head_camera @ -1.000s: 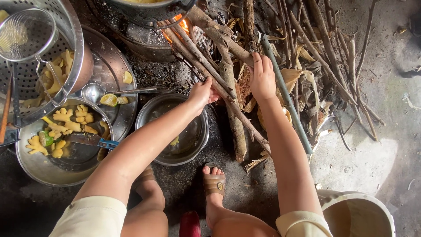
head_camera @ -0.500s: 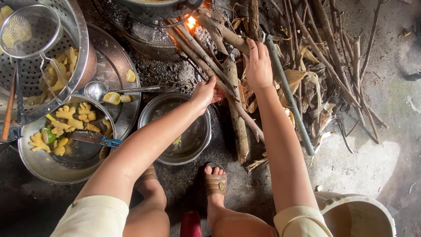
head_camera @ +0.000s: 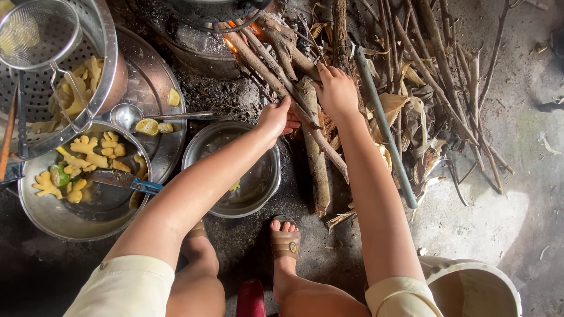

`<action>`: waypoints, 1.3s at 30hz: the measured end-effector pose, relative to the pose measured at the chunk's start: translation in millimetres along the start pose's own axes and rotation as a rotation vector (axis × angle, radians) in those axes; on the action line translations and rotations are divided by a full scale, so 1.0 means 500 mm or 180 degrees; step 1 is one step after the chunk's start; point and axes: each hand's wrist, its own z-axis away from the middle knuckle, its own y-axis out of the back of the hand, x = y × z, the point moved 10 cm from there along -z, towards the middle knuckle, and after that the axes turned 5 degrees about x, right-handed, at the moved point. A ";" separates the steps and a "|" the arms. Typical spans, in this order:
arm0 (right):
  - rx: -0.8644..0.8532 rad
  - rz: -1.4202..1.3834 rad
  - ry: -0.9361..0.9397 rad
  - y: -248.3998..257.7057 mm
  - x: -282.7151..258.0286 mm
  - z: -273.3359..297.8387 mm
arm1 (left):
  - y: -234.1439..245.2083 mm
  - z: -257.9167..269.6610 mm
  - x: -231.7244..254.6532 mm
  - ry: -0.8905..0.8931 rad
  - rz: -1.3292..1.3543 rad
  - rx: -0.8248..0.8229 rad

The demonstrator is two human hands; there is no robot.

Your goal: The person stirs yellow food items in a pot over a wood fire using chopsticks, then adds more pieces from a colander. They adjust the firewood and later use a knife to cut yellow pieces over a bowl.

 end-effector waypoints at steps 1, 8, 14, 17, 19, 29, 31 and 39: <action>0.0076 0.0001 0.0005 -0.001 0.000 0.000 | -0.002 0.000 -0.001 -0.0011 0.0046 0.0017; 0.0078 -0.0173 -0.0321 0.170 -0.073 0.030 | 0.003 0.015 0.007 0.0005 0.0202 0.0049; 0.0720 -0.0839 -0.0001 0.235 -0.102 0.092 | 0.008 0.019 -0.006 0.0119 0.0104 -0.0113; 0.0886 -0.0955 -0.0005 0.214 -0.103 0.114 | 0.009 0.013 -0.020 0.0116 0.0129 -0.0152; 0.0760 -0.0903 -0.0020 0.180 -0.109 0.116 | -0.002 0.031 -0.009 0.0057 0.0027 -0.0296; 0.0593 -0.1167 0.0105 0.198 -0.164 0.221 | 0.147 0.207 -0.055 0.0183 -0.0357 -0.0662; 0.0475 -0.1218 -0.0081 0.207 -0.178 0.246 | 0.217 0.274 -0.078 0.0389 -0.0154 -0.0592; 0.0788 -0.1519 -0.0057 0.190 -0.227 0.469 | 0.642 0.455 -0.511 0.1052 0.1187 0.0400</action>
